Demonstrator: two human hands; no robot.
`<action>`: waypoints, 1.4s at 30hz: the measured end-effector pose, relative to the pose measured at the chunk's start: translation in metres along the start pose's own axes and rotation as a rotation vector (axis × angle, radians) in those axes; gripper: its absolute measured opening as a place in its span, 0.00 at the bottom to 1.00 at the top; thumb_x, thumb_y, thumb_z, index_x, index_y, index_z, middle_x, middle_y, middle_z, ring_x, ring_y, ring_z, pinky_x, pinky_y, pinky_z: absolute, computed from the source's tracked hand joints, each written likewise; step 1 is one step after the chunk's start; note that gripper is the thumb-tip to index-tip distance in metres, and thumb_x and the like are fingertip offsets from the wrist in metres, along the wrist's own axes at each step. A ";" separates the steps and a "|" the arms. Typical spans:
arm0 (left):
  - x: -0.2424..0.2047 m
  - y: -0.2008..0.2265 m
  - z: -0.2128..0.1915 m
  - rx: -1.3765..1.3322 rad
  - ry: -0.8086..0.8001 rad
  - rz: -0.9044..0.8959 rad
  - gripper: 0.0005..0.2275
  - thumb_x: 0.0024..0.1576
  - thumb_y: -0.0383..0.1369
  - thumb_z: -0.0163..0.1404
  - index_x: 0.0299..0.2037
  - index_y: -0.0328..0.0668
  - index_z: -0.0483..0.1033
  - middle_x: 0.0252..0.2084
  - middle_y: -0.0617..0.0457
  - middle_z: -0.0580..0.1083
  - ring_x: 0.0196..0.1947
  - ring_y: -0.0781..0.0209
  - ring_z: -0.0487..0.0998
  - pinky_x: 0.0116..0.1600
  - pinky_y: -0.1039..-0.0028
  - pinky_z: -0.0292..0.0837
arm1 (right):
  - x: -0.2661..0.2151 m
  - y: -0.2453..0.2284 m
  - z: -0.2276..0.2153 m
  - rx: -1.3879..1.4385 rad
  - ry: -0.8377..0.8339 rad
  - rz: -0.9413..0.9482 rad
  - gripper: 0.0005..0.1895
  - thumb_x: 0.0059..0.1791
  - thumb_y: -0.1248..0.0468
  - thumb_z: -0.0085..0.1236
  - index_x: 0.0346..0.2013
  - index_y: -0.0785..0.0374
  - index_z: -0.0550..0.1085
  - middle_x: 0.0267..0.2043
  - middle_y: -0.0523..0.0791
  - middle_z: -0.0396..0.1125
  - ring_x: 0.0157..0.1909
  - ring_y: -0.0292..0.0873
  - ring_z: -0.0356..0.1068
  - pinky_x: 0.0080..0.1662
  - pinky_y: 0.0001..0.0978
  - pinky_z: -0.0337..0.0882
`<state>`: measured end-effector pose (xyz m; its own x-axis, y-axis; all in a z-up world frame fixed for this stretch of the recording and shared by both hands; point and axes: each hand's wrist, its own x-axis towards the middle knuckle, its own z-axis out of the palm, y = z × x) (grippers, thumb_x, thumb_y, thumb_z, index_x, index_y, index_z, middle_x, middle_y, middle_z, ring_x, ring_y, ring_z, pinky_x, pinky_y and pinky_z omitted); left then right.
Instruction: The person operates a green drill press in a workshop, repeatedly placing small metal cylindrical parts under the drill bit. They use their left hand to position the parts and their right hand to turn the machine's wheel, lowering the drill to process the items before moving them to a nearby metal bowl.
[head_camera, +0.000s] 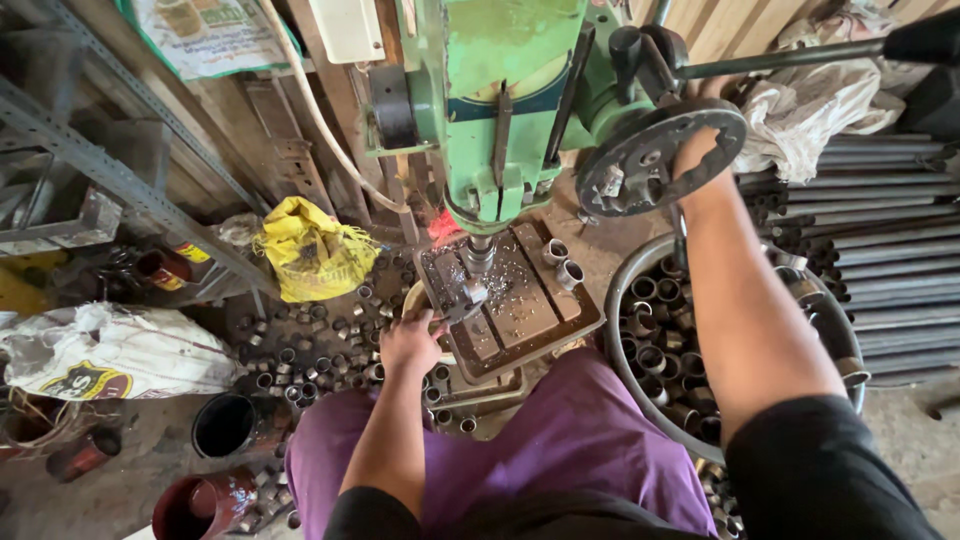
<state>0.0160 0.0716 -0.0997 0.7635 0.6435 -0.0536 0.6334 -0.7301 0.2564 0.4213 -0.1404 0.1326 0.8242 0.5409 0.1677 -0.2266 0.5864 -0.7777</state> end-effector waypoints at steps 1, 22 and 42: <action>0.001 0.000 0.002 -0.013 0.002 -0.002 0.15 0.57 0.50 0.53 0.48 0.57 0.78 0.50 0.54 0.77 0.49 0.51 0.79 0.53 0.56 0.73 | 0.022 -0.010 0.019 0.113 0.030 0.049 0.26 0.57 0.48 0.47 0.58 0.67 0.73 0.52 0.49 0.75 0.55 0.48 0.75 0.57 0.38 0.76; -0.001 -0.002 0.005 -0.031 -0.039 -0.017 0.16 0.56 0.50 0.54 0.51 0.58 0.77 0.51 0.55 0.77 0.52 0.51 0.77 0.59 0.56 0.68 | -0.138 -0.097 0.034 -1.388 -0.124 0.371 0.22 0.47 0.62 0.62 0.57 0.58 0.74 0.36 0.46 0.75 0.30 0.38 0.71 0.37 0.31 0.70; -0.001 -0.003 0.007 0.005 0.018 -0.003 0.16 0.54 0.47 0.58 0.50 0.59 0.78 0.48 0.54 0.77 0.51 0.52 0.78 0.55 0.55 0.70 | -0.167 -0.065 0.017 -1.046 -0.155 -0.073 0.19 0.51 0.74 0.57 0.57 0.68 0.73 0.24 0.42 0.69 0.20 0.31 0.64 0.23 0.25 0.62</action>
<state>0.0138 0.0717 -0.1074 0.7594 0.6497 -0.0365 0.6361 -0.7294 0.2515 0.2894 -0.2587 0.1658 0.7259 0.6396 0.2530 0.4408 -0.1502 -0.8849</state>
